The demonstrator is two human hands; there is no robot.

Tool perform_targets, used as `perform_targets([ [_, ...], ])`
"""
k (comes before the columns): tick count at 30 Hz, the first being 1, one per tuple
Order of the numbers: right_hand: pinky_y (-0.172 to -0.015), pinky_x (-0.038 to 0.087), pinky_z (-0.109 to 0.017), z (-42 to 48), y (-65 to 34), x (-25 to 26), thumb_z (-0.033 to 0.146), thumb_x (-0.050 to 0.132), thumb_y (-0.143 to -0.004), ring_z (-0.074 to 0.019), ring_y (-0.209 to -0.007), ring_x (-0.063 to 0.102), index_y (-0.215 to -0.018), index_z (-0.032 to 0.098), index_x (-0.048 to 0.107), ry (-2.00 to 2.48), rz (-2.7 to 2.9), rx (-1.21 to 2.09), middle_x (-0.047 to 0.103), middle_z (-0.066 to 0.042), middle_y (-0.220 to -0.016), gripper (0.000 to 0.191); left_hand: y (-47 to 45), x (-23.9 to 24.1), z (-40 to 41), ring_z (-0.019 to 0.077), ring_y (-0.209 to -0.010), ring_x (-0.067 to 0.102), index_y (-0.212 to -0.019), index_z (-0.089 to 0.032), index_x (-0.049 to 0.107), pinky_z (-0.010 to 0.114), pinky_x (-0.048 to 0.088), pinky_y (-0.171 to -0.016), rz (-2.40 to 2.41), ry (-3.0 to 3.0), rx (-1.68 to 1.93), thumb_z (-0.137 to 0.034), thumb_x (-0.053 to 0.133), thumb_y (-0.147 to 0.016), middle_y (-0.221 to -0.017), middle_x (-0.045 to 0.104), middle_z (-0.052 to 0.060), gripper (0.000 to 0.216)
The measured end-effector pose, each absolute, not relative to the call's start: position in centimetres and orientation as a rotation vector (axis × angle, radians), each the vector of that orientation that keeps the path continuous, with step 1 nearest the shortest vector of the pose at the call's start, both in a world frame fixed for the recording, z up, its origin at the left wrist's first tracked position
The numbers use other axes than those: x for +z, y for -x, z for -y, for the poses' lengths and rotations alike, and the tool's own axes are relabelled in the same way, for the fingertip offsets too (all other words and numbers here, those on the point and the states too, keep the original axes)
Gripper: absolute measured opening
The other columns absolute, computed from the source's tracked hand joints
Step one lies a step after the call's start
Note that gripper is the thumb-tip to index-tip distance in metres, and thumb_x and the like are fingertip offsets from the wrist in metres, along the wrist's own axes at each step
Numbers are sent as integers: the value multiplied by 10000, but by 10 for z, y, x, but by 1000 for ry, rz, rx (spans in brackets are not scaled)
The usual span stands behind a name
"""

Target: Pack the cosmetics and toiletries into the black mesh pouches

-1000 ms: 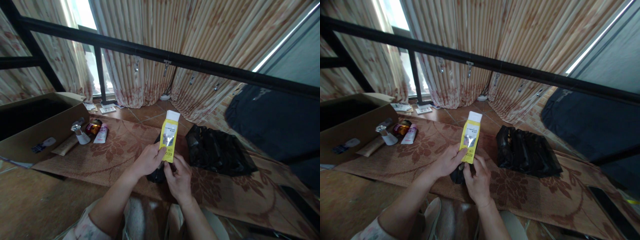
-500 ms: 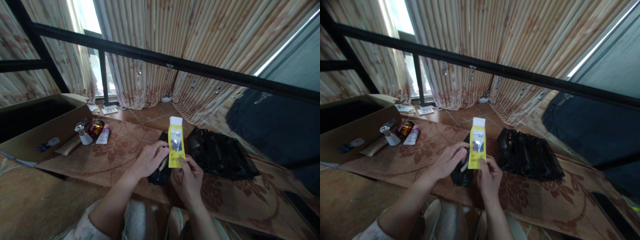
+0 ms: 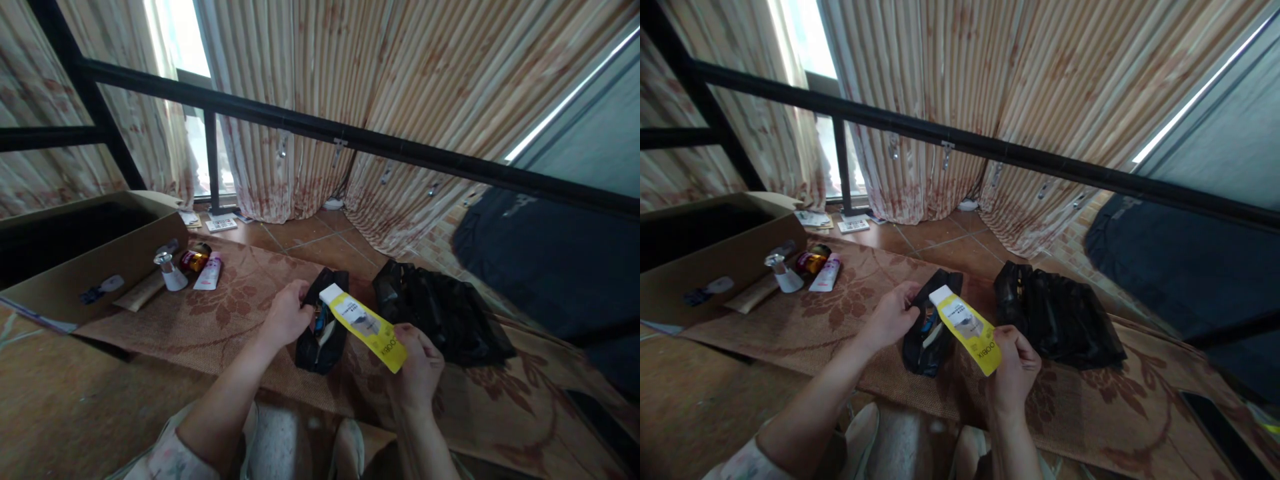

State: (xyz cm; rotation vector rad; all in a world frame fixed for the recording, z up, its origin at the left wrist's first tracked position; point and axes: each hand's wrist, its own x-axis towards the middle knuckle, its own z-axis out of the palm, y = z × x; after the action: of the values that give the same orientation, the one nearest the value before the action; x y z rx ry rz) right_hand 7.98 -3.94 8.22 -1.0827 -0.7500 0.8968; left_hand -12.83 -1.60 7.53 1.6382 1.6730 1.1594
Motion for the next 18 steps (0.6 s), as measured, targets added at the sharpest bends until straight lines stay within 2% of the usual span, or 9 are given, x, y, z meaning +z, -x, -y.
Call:
perform_targets([
  [4,-437,305,-195,43,-78,86,211,665,-676,-72,-462,396,-510,170,514,1137,879,700,442,64,-517,229,123,76,18,175,-804,622,-1041,-184,610,305,485,-762,-1648,-1649,1168,-50,525,-686,-849,674,32,389],
  [10,-491,310,-209,43,-50,85,176,627,-778,-71,-505,394,-481,193,341,1077,1288,425,438,55,-546,413,110,76,18,167,-830,617,-1056,-188,602,299,485,-787,-1601,-1659,1216,-36,525,-685,-880,668,31,409],
  [18,-533,349,-202,49,-34,80,231,609,-862,-73,-564,476,-565,177,493,993,1702,442,552,17,-676,324,120,75,18,144,-789,605,-1023,-189,601,266,474,-733,-1607,-1674,1155,-50,512,-702,-874,657,21,361],
])
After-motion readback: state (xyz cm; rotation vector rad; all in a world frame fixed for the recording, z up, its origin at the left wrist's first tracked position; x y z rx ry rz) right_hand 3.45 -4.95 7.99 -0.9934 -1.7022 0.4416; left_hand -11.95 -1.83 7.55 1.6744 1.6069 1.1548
